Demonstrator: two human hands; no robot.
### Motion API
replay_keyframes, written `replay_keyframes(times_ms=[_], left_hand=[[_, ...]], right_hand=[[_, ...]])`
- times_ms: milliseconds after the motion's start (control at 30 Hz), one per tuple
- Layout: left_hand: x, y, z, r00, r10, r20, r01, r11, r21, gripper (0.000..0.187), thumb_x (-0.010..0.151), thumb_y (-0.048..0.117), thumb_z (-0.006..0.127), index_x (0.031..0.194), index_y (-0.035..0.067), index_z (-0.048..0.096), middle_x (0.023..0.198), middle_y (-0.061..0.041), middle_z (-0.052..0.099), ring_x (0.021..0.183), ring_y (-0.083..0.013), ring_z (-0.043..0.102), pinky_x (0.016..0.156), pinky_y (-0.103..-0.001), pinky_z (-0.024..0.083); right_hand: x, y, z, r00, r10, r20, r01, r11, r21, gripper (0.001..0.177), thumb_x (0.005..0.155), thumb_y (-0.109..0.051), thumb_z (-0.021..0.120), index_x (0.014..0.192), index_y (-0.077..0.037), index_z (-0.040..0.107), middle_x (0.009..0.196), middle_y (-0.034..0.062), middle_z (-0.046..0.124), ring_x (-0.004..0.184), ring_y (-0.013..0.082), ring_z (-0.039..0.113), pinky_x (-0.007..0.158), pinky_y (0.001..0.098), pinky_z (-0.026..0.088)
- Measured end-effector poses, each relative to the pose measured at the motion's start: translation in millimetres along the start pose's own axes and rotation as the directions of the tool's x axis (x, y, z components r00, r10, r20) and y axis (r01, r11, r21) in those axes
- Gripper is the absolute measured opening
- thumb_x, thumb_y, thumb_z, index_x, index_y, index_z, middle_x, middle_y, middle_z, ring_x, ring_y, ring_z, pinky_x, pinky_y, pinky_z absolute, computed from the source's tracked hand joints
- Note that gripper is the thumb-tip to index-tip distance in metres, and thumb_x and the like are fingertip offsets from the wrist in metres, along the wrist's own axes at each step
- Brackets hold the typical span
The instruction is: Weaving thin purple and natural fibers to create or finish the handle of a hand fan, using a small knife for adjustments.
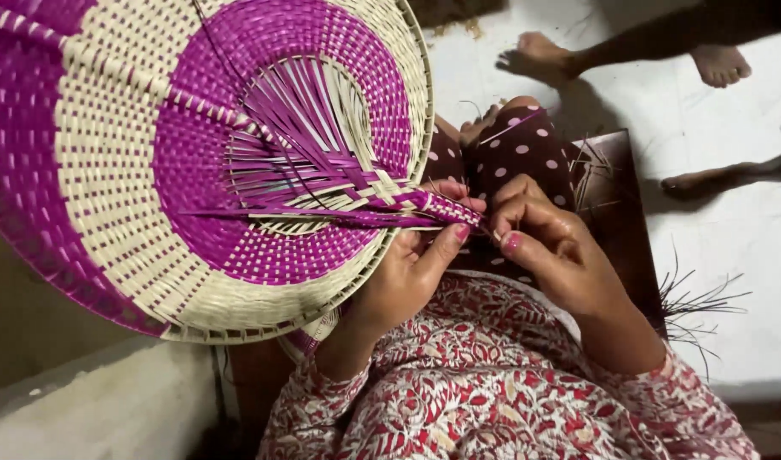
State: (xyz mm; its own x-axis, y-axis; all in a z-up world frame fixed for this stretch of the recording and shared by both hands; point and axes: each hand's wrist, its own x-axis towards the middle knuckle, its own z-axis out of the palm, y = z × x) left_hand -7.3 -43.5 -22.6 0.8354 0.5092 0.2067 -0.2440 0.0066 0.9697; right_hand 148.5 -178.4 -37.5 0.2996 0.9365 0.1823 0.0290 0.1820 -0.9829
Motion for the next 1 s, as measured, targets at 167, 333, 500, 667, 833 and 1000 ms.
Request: replay_keyframes(times_ms=[167, 333, 500, 667, 833, 1000], left_hand=[[12.0, -2.6, 9.7, 0.997, -0.082, 0.009, 0.082, 0.996, 0.046, 0.033, 0.104, 0.009, 0.055, 0.131, -0.009, 0.052, 0.122, -0.021, 0.068, 0.118, -0.0292, 0.064, 0.116, -0.045, 0.042], [31.6, -4.5, 12.2, 0.997, -0.069, 0.022, 0.066, 0.992, 0.108, 0.028, 0.103, 0.008, 0.056, 0.127, -0.006, 0.052, 0.119, -0.020, 0.069, 0.119, -0.0279, 0.064, 0.114, -0.044, 0.043], [38.7, -1.4, 12.7, 0.989, -0.143, 0.031, 0.140, 0.986, 0.088, 0.031, 0.106, 0.012, 0.052, 0.132, -0.004, 0.050, 0.123, -0.018, 0.064, 0.122, -0.0287, 0.060, 0.117, -0.044, 0.037], [45.8, -9.3, 11.9, 0.984, -0.177, 0.030, 0.174, 0.982, 0.068, 0.031, 0.106, 0.011, 0.051, 0.133, -0.003, 0.046, 0.124, -0.018, 0.064, 0.121, -0.0283, 0.060, 0.114, -0.044, 0.040], [55.8, -14.3, 2.3, 0.981, -0.193, 0.036, 0.189, 0.978, 0.083, 0.031, 0.107, 0.013, 0.051, 0.132, -0.003, 0.046, 0.125, -0.018, 0.064, 0.123, -0.0276, 0.059, 0.113, -0.042, 0.041], [66.6, -9.3, -3.9, 0.976, -0.218, 0.018, 0.216, 0.972, 0.090, 0.029, 0.106, 0.014, 0.051, 0.131, -0.002, 0.048, 0.124, -0.018, 0.062, 0.115, -0.0268, 0.061, 0.100, -0.037, 0.051]], right_hand=[[-0.4, 16.6, -16.0, 0.995, 0.076, -0.064, -0.078, 0.996, -0.032, 0.019, 0.099, -0.017, 0.063, 0.092, 0.001, 0.065, 0.096, 0.0128, 0.052, 0.096, 0.0223, 0.051, 0.090, 0.0387, 0.041], [14.2, 17.0, -23.9, 0.982, 0.127, -0.140, -0.126, 0.992, 0.012, 0.021, 0.098, -0.016, 0.066, 0.088, 0.003, 0.068, 0.090, 0.0149, 0.053, 0.089, 0.0253, 0.052, 0.082, 0.0423, 0.043], [22.5, 21.9, -31.0, 0.976, 0.191, -0.105, -0.189, 0.982, 0.030, 0.018, 0.093, -0.013, 0.073, 0.083, 0.002, 0.068, 0.088, 0.0124, 0.055, 0.086, 0.0201, 0.052, 0.080, 0.0372, 0.043], [28.5, 19.5, -34.9, 0.972, 0.207, -0.110, -0.202, 0.978, 0.054, 0.017, 0.093, -0.011, 0.073, 0.083, 0.001, 0.068, 0.088, 0.0119, 0.054, 0.086, 0.0195, 0.052, 0.079, 0.0366, 0.043], [43.0, 20.7, -37.5, 0.965, 0.238, -0.109, -0.232, 0.970, 0.067, 0.016, 0.093, -0.009, 0.072, 0.082, 0.001, 0.069, 0.087, 0.0116, 0.054, 0.086, 0.0192, 0.052, 0.079, 0.0371, 0.043], [53.8, 27.6, -37.3, 0.956, 0.269, -0.116, -0.260, 0.961, 0.091, 0.015, 0.092, -0.007, 0.072, 0.081, 0.002, 0.069, 0.085, 0.0112, 0.054, 0.083, 0.0183, 0.052, 0.076, 0.0356, 0.044]])
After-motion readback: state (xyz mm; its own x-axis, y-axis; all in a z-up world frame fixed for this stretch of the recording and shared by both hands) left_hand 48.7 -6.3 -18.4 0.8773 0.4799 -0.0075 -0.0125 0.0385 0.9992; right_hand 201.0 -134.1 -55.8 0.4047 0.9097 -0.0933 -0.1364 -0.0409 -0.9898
